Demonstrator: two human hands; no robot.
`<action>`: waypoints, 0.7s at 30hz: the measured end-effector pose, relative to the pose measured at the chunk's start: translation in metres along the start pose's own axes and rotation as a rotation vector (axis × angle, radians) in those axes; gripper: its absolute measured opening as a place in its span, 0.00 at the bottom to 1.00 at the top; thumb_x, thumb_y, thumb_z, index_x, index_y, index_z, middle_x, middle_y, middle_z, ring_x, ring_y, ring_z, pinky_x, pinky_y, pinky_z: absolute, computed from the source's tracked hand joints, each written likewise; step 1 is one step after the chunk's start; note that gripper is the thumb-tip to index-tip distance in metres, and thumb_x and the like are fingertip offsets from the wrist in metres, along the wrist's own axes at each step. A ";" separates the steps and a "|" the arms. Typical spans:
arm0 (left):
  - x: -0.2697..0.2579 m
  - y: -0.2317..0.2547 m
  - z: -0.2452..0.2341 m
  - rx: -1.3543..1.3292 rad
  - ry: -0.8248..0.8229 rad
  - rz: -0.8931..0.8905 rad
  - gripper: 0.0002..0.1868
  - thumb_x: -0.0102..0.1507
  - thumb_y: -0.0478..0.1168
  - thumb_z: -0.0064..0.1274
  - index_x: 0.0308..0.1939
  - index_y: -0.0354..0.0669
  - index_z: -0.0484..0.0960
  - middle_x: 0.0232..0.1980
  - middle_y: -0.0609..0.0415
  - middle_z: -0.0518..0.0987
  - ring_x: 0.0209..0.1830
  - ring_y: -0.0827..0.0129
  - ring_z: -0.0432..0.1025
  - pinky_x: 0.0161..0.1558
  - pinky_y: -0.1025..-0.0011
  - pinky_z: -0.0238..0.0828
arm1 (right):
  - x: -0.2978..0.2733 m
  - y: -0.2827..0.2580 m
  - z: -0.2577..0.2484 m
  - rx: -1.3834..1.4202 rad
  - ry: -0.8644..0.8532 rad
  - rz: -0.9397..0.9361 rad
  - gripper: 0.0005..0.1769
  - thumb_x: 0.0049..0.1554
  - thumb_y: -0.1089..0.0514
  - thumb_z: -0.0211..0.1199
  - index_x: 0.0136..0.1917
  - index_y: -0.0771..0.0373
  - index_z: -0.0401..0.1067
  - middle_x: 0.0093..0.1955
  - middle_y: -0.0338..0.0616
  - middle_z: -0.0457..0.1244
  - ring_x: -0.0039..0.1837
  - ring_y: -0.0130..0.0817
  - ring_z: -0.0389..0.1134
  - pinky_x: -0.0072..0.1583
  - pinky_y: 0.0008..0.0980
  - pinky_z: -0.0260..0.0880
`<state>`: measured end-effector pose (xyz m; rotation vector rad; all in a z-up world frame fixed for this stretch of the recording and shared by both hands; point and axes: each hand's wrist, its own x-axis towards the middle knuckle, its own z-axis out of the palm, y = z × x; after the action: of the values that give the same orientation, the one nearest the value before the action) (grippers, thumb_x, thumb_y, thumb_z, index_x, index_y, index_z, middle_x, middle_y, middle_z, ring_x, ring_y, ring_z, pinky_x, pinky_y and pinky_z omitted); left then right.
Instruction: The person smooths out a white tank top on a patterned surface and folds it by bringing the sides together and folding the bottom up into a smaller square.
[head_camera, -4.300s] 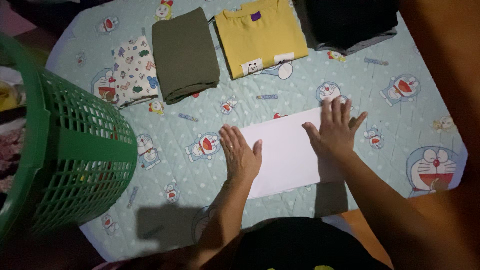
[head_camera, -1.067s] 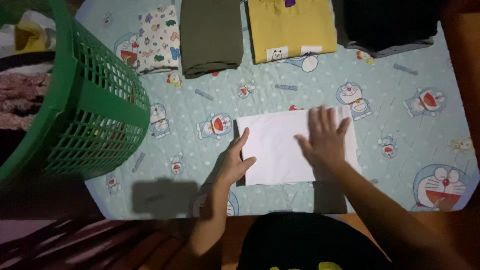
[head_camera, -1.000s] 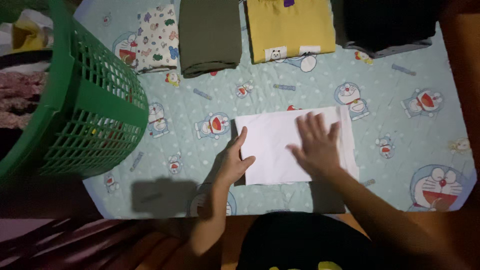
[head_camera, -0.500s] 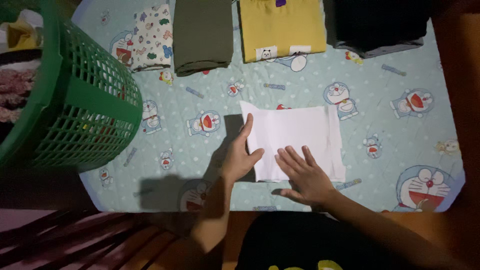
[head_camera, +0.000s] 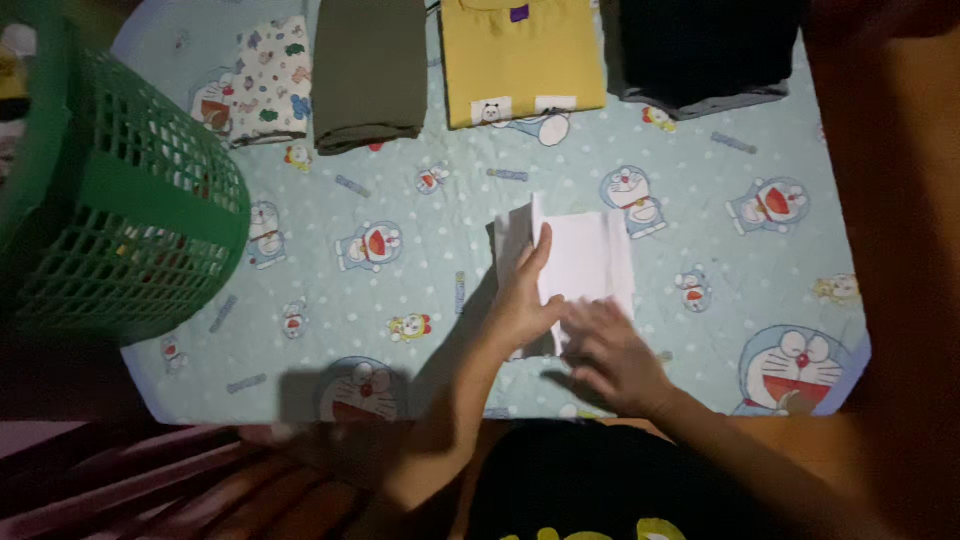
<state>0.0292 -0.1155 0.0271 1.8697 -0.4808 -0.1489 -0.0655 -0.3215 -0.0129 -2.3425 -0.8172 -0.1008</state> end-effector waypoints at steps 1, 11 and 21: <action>0.003 0.002 0.007 0.173 0.010 0.008 0.55 0.53 0.35 0.60 0.81 0.38 0.49 0.75 0.31 0.63 0.76 0.42 0.60 0.72 0.58 0.58 | -0.002 0.006 -0.005 -0.001 0.000 0.000 0.21 0.61 0.37 0.56 0.57 0.53 0.69 0.81 0.53 0.55 0.84 0.54 0.49 0.81 0.62 0.37; 0.025 0.075 0.044 0.526 -0.163 -0.279 0.46 0.56 0.33 0.50 0.78 0.38 0.51 0.83 0.39 0.43 0.81 0.50 0.48 0.72 0.61 0.56 | -0.041 0.047 -0.052 -0.207 0.295 0.445 0.24 0.62 0.46 0.54 0.68 0.56 0.69 0.79 0.59 0.55 0.82 0.62 0.48 0.78 0.67 0.37; 0.040 0.089 0.074 0.523 -0.286 -0.313 0.47 0.58 0.32 0.50 0.79 0.36 0.46 0.83 0.32 0.38 0.80 0.48 0.52 0.63 0.60 0.69 | -0.044 0.052 -0.057 -0.251 0.237 0.523 0.26 0.63 0.44 0.55 0.70 0.55 0.68 0.78 0.56 0.55 0.82 0.57 0.48 0.79 0.64 0.36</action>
<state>0.0178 -0.2210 0.0892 2.4486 -0.4435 -0.5486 -0.0631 -0.4102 -0.0083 -2.6360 -0.0661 -0.2616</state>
